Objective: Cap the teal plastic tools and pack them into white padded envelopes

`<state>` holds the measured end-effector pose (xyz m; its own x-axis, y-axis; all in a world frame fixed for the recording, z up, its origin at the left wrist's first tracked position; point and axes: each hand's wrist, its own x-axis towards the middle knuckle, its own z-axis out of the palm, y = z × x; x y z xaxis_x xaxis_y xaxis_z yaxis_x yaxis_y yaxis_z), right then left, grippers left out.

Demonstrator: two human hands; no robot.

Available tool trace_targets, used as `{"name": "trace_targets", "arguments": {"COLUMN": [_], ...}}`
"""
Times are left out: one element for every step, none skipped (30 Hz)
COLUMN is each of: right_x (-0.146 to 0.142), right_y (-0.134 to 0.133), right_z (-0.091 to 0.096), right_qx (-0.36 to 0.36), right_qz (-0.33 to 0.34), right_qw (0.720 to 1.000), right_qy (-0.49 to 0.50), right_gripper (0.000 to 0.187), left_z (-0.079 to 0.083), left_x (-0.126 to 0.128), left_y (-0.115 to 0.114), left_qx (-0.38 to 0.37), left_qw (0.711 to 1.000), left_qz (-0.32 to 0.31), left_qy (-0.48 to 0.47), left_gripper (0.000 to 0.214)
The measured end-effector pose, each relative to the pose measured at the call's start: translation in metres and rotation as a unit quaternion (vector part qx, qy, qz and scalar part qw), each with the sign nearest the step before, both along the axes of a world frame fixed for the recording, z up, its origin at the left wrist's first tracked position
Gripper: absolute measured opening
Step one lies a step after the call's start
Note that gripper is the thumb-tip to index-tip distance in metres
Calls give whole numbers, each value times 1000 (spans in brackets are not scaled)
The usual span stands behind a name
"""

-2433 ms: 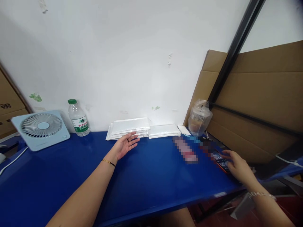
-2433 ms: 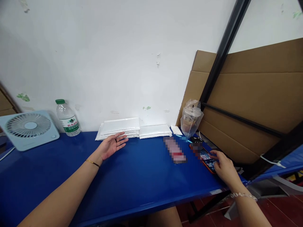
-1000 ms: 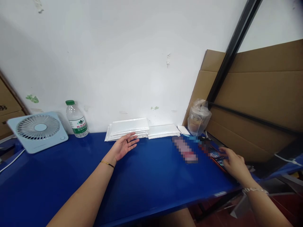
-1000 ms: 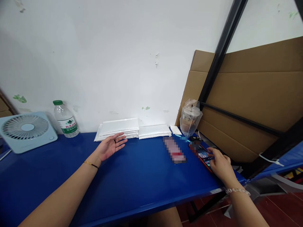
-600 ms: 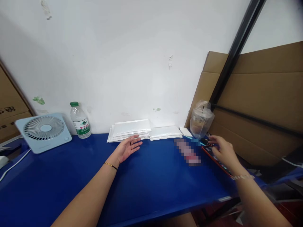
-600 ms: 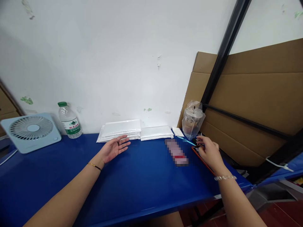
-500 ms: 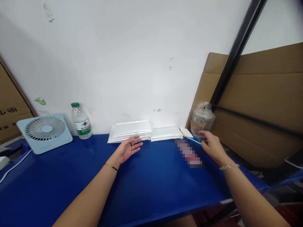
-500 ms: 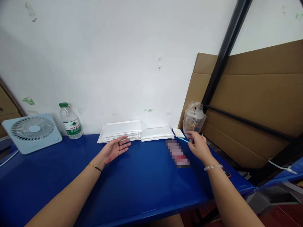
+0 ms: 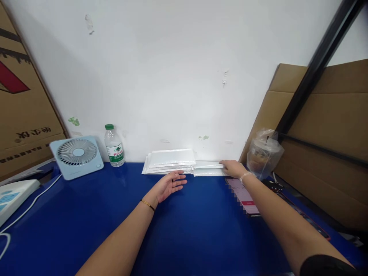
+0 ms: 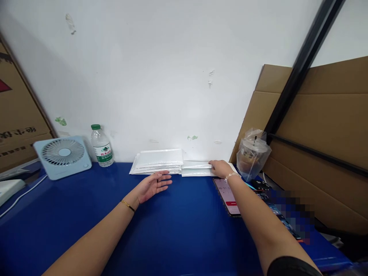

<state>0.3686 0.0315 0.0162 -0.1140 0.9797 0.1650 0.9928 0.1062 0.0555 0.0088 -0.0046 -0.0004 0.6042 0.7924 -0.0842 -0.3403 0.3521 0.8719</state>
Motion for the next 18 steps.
{"name": "trace_targets", "arguments": {"right_x": [1, 4, 9, 14, 20, 27, 32, 36, 36, 33, 26, 15, -1, -19, -40, -63, -85, -106], "right_y": [0, -2, -4, -8, -13, -19, -27, -35, -43, -52, -61, -69, -76, -82, -86, -89, -90, -91], "right_z": [3, 8, 14, 20, 28, 36, 43, 51, 57, 62, 65, 66, 65, 62, 58, 53, 47, 41], "right_qx": [4, 10, 17, 27, 39, 53, 74, 96, 116, 132, 132, 125, 107, 76, 47, 8, -44, -104], "right_qz": [-9, -19, -32, -44, -57, -71, -79, -78, -69, -56, -34, -13, 0, 7, 11, 19, 37, 58], "right_qw": [1000, 1000, 999, 999, 998, 996, 993, 989, 980, 963, 939, 903, 860, 818, 777, 738, 705, 671], "right_qy": [-2, -5, -6, -6, -2, 12, 39, 84, 149, 228, 316, 411, 498, 570, 628, 674, 707, 732], "right_gripper": [34, 32, 31, 32, 32, 33, 33, 33, 32, 32, 32, 33, 33, 34, 36, 37, 38, 37], "left_z": [0, 1, 1, 2, 3, 4, 5, 5, 6, 6, 6, 6, 6, 7, 8, 9, 12, 15], "left_x": [0, 1, 1, 1, 2, 2, 3, 4, 6, 9, 12, 17, 22, 27, 33, 37, 40, 41], "left_y": [0, -1, -1, -2, -2, -3, -5, -7, -9, -13, -18, -23, -28, -33, -37, -41, -44, -46], "left_qx": [3, 6, 10, 16, 22, 29, 37, 45, 55, 63, 70, 75, 75, 74, 74, 76, 85, 94], "left_qw": [1000, 1000, 1000, 1000, 999, 999, 998, 997, 995, 993, 992, 991, 991, 992, 994, 995, 994, 989], "left_qz": [-1, -2, -4, -7, -9, -13, -17, -23, -29, -36, -44, -52, -60, -66, -70, -61, -38, -3], "left_qy": [2, 5, 9, 15, 24, 37, 51, 66, 79, 90, 97, 99, 91, 73, 39, -8, -62, -112], "left_gripper": [36, 36, 36, 36, 36, 36, 36, 37, 38, 39, 43, 48, 53, 60, 65, 69, 71, 71]}}
